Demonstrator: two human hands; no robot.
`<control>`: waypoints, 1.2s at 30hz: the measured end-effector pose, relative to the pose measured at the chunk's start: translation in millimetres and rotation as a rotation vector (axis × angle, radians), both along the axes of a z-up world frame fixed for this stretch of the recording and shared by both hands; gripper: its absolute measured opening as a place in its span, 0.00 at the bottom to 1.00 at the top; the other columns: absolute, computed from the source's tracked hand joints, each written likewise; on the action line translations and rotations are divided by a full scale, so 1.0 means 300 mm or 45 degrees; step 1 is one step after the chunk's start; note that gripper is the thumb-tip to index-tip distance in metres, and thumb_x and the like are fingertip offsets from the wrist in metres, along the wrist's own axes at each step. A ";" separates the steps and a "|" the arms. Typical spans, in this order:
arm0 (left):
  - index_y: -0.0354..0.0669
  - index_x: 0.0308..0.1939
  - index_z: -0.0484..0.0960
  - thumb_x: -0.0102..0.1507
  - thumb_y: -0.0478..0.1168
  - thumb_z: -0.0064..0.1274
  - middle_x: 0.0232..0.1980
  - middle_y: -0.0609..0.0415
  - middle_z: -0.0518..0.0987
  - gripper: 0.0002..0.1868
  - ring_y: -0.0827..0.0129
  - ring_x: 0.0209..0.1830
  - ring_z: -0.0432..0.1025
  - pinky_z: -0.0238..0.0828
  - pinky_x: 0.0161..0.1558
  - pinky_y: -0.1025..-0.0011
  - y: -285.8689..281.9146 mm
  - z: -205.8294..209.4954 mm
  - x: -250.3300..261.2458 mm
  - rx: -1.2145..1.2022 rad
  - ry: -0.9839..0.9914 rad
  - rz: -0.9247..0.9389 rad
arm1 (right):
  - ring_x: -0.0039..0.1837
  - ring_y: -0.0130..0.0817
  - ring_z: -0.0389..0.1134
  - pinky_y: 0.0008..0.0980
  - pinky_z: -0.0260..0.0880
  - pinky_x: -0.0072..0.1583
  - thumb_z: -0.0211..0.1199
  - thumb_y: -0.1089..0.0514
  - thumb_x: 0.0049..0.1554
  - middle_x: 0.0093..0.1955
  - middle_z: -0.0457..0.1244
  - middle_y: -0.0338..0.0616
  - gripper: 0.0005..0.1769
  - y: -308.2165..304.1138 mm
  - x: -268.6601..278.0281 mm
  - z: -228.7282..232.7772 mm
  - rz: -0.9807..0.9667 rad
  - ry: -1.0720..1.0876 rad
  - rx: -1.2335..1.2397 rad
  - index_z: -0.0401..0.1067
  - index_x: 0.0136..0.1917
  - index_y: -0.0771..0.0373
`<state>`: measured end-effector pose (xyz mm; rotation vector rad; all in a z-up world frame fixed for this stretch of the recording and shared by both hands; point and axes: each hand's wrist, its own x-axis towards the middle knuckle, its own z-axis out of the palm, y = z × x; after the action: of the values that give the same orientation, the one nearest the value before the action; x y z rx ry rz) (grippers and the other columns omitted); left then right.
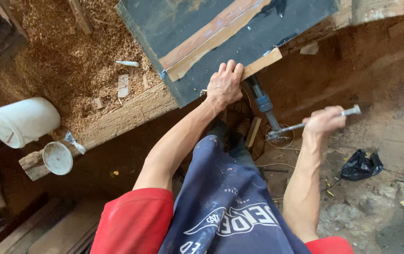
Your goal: The person applies a white adhesive to a seam on a dark rectangular board using a putty knife. They then position the board on a workbench and use a large metal clamp to secure a small wooden block against the glued area.
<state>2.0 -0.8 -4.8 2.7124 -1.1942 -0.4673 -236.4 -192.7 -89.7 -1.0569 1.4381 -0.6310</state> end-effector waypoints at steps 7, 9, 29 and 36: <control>0.43 0.48 0.70 0.47 0.35 0.61 0.48 0.47 0.70 0.26 0.51 0.51 0.70 0.77 0.45 0.59 0.000 0.005 -0.013 -0.042 -0.052 0.011 | 0.30 0.30 0.62 0.34 0.62 0.30 0.44 0.49 0.66 0.33 0.63 0.43 0.16 -0.069 -0.023 -0.093 0.261 0.066 0.476 0.60 0.60 0.61; 0.43 0.48 0.70 0.46 0.35 0.62 0.49 0.47 0.70 0.28 0.50 0.51 0.70 0.77 0.44 0.59 0.002 0.005 -0.020 -0.038 -0.048 0.035 | 0.34 0.34 0.64 0.38 0.63 0.36 0.48 0.48 0.67 0.36 0.63 0.46 0.23 -0.054 -0.065 -0.055 0.377 0.183 0.203 0.52 0.69 0.61; 0.39 0.48 0.71 0.54 0.38 0.60 0.49 0.47 0.71 0.21 0.51 0.52 0.71 0.77 0.46 0.58 0.005 -0.036 0.023 -0.127 -0.007 -0.147 | 0.52 0.52 0.71 0.59 0.61 0.76 0.69 0.60 0.55 0.35 0.65 0.52 0.13 -0.018 -0.032 -0.241 0.517 0.450 -1.667 0.72 0.32 0.67; 0.39 0.50 0.73 0.56 0.38 0.59 0.48 0.46 0.72 0.20 0.52 0.51 0.71 0.74 0.47 0.59 0.011 -0.041 0.029 -0.150 0.048 -0.141 | 0.49 0.51 0.71 0.60 0.62 0.74 0.65 0.61 0.54 0.37 0.66 0.53 0.11 0.074 -0.013 -0.400 0.408 0.282 -1.347 0.72 0.33 0.69</control>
<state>10.6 2.4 -17.0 2.5380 -1.3228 -0.4445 -240.4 -170.5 -209.7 -2.1802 1.0332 -1.0968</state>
